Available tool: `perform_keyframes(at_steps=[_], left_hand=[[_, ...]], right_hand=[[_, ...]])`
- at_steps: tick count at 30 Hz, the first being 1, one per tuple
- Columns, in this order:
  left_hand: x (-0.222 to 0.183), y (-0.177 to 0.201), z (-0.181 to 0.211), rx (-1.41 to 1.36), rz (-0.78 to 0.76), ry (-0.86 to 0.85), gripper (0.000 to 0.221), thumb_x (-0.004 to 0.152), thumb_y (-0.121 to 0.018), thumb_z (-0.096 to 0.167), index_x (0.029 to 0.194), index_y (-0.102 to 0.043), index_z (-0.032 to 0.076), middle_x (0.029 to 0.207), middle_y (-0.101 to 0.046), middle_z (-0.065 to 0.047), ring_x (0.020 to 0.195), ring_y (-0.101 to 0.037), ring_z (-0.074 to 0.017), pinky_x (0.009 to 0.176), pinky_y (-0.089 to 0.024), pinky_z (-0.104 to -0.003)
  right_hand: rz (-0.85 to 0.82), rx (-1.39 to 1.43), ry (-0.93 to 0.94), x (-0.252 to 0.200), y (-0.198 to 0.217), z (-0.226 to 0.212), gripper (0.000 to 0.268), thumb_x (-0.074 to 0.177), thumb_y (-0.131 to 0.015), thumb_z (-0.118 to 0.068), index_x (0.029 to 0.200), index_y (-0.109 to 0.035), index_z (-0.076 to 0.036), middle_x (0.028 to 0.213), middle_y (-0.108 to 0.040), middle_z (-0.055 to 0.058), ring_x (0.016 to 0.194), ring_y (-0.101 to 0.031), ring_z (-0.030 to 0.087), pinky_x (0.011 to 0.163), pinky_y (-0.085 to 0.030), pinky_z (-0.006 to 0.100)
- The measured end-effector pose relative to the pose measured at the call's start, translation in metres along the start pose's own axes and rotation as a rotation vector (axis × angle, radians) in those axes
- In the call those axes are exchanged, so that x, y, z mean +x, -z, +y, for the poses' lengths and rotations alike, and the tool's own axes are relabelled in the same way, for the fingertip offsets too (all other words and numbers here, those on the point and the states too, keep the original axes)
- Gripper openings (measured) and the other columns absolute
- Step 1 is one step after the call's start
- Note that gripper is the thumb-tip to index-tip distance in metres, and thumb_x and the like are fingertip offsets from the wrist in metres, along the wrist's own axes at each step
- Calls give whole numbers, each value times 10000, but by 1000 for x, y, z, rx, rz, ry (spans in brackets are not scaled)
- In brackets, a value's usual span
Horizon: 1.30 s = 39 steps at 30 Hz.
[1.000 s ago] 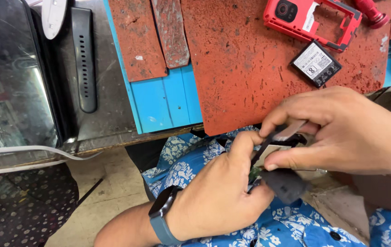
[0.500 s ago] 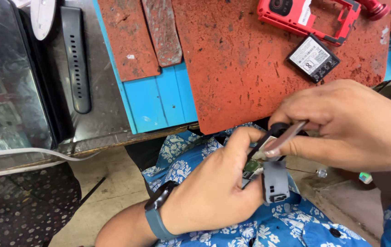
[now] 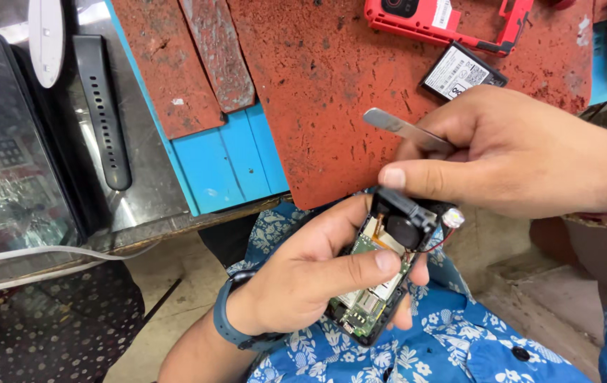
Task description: The person disassembles and reassembles a feature phone, removing the battery and display unit before fitting a motherboard into a casing and using tweezers to align internal components.
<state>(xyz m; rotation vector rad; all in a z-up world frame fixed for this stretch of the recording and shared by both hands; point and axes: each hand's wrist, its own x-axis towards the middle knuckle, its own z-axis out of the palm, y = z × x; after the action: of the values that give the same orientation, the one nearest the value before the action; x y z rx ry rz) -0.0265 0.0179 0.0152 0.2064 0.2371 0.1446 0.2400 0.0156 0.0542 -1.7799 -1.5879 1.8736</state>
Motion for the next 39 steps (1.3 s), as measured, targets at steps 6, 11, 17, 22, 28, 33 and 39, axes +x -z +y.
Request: perform_keyframes(at_steps=[6, 11, 17, 22, 28, 33, 39], left_hand=[[1, -2, -10, 13, 19, -36, 411, 1108, -614, 132, 1447, -438, -20, 1178, -649, -126, 972, -699, -188, 920, -595, -349], [1, -6, -18, 155, 101, -242, 365, 1122, -609, 66, 1443, -460, -24, 1230, -671, -134, 1083, -701, -191, 1015, -574, -354], [3, -6, -19, 145, 147, -394, 318, 1115, -640, -13, 1402, -508, -45, 1231, -698, -139, 1147, -693, -200, 1096, -562, -377], [6, -6, -26, 156, 211, -465, 329, 1093, -651, -68, 1395, -522, -63, 1239, -687, -159, 1139, -648, -207, 1088, -548, -386], [15, -7, -28, 80, 341, -703, 362, 1035, -686, -76, 1357, -534, -12, 1267, -700, -175, 1213, -681, -256, 1142, -558, -434], [25, -5, -26, 130, 369, -786, 304, 1037, -689, -75, 1303, -563, -2, 1246, -703, -183, 1219, -683, -252, 1134, -553, -401], [28, -2, -27, 152, 444, -798, 278, 1031, -692, -91, 1275, -588, -9, 1227, -713, -194, 1153, -682, -227, 1086, -551, -389]], right_hand=[[247, 150, 150, -8, -5, 6, 337, 979, -587, -302, 905, -748, -15, 799, -703, 32, 727, -605, 116, 683, -533, 334], [665, 595, 608, -16, -36, 32, 455, 1191, -447, -421, 1043, -565, -6, 921, -546, 83, 774, -537, 198, 767, -503, 362], [739, 810, 716, -38, -86, 52, 460, 1167, -371, -431, 1096, -548, -12, 1060, -502, 141, 813, -524, 240, 738, -500, 407], [493, 1022, 759, -46, -88, 40, 258, 1132, -470, -271, 1106, -564, -32, 1118, -562, 160, 934, -663, 313, 828, -586, 509], [763, 558, 634, -43, -100, 19, 303, 937, -635, 99, 1144, -503, -78, 1065, -609, 131, 1000, -743, 315, 854, -659, 452], [956, 103, 698, -16, -99, 14, 495, 854, -699, 116, 1184, -380, -70, 1000, -639, 151, 947, -756, 299, 911, -639, 474], [914, -29, 818, 1, -93, 5, 448, 881, -705, 99, 1205, -429, -42, 983, -678, 166, 1018, -764, 350, 961, -644, 485]])
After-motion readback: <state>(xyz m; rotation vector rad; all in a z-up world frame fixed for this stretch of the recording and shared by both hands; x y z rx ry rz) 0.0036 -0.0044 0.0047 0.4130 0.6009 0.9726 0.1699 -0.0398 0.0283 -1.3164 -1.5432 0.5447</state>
